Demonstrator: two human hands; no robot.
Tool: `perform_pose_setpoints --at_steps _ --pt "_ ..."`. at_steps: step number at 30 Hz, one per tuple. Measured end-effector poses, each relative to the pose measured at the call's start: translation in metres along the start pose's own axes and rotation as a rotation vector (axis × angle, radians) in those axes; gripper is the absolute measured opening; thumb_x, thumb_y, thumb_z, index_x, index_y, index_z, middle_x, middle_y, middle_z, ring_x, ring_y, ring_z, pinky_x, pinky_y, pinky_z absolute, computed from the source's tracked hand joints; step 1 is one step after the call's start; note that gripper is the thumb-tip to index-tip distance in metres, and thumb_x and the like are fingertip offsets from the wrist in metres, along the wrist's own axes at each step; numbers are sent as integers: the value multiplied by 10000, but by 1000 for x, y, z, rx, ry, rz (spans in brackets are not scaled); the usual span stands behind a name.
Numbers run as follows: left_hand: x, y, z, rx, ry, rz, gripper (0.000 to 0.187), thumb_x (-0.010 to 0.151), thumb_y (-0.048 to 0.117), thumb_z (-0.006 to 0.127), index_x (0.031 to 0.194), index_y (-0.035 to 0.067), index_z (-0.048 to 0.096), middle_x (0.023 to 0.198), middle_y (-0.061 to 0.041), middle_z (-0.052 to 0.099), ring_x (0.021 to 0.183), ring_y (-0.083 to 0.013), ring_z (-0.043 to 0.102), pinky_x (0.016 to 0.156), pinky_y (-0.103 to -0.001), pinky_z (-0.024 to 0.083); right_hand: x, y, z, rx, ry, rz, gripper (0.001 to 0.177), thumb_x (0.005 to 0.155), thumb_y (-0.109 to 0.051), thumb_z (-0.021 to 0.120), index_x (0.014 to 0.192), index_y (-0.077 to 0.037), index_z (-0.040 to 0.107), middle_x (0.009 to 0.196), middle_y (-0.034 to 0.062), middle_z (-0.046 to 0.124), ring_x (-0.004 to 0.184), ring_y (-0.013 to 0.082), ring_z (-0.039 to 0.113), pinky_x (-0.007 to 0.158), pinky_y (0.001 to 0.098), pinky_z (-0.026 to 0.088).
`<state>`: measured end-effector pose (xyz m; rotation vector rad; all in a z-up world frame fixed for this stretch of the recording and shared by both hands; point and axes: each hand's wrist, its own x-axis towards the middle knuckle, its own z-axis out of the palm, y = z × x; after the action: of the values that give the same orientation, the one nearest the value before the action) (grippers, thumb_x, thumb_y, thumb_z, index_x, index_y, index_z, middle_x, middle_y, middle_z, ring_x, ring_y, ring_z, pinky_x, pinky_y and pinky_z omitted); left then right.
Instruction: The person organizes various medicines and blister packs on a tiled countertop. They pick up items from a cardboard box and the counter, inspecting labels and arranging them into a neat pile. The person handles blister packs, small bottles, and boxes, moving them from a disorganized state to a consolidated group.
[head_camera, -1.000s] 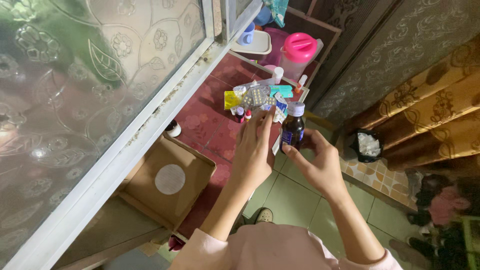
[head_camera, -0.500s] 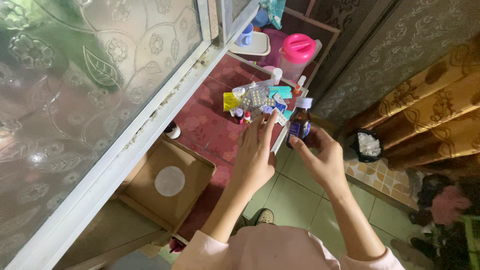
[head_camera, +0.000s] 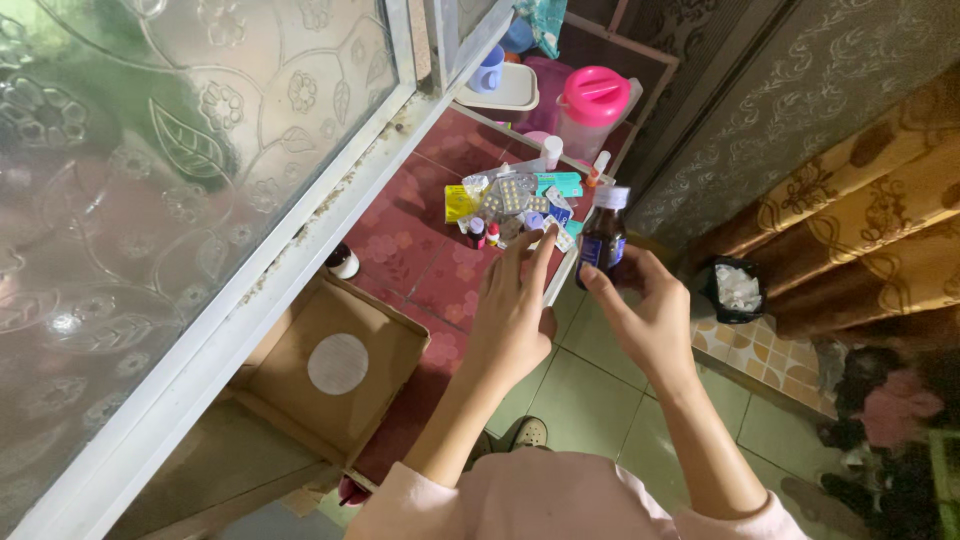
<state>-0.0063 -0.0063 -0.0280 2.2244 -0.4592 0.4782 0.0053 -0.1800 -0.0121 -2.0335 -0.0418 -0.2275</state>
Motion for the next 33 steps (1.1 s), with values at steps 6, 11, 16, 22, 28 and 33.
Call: perform_pose_setpoints --at_steps 6,11,16,22,28,33 --pt "0 -3 -3 0 10 11 1058 670 -92 731 1602 117 276 1488 -186 445 1380 -383 467 1157 -517 370 12 3 -4 15 56 59 374 926 -230 779 1164 52 711 919 83 758 828 100 666 751 270 529" --pt "1 -5 -6 8 -11 -4 1091 623 -92 725 1592 114 269 1466 -193 448 1390 -398 457 1152 -515 368 7 8 0 47 -49 -3 411 877 -217 796 1166 57 695 918 67 761 843 76 690 781 248 554" --pt "-1 -7 -5 9 9 -14 1054 670 -71 750 1592 116 276 1479 -201 438 1394 -406 441 1151 -513 367 8 12 0 59 36 123 382 934 -230 776 1172 60 708 918 84 757 830 88 653 757 270 529" --pt "-4 -11 -4 -15 1 -7 997 680 -53 730 1564 79 290 1477 -208 450 1393 -401 444 1149 -531 351 -4 7 9 18 -46 57 434 870 -215 788 1189 58 678 964 87 779 902 110 711 814 286 553" --pt "-13 -24 11 -7 -8 -40 517 928 113 645 1400 -1 469 1288 -178 616 1266 -361 552 1196 -568 334 -11 6 19 -83 -56 -13 477 820 -208 829 1196 35 666 956 114 774 878 138 720 817 296 554" --pt "-14 -26 10 -30 10 -73 410 1011 283 631 1298 3 543 1179 -184 666 1202 -364 583 1146 -606 333 -12 16 31 -154 -29 -162 488 781 -116 807 1219 41 660 1011 126 750 901 165 696 836 322 550"
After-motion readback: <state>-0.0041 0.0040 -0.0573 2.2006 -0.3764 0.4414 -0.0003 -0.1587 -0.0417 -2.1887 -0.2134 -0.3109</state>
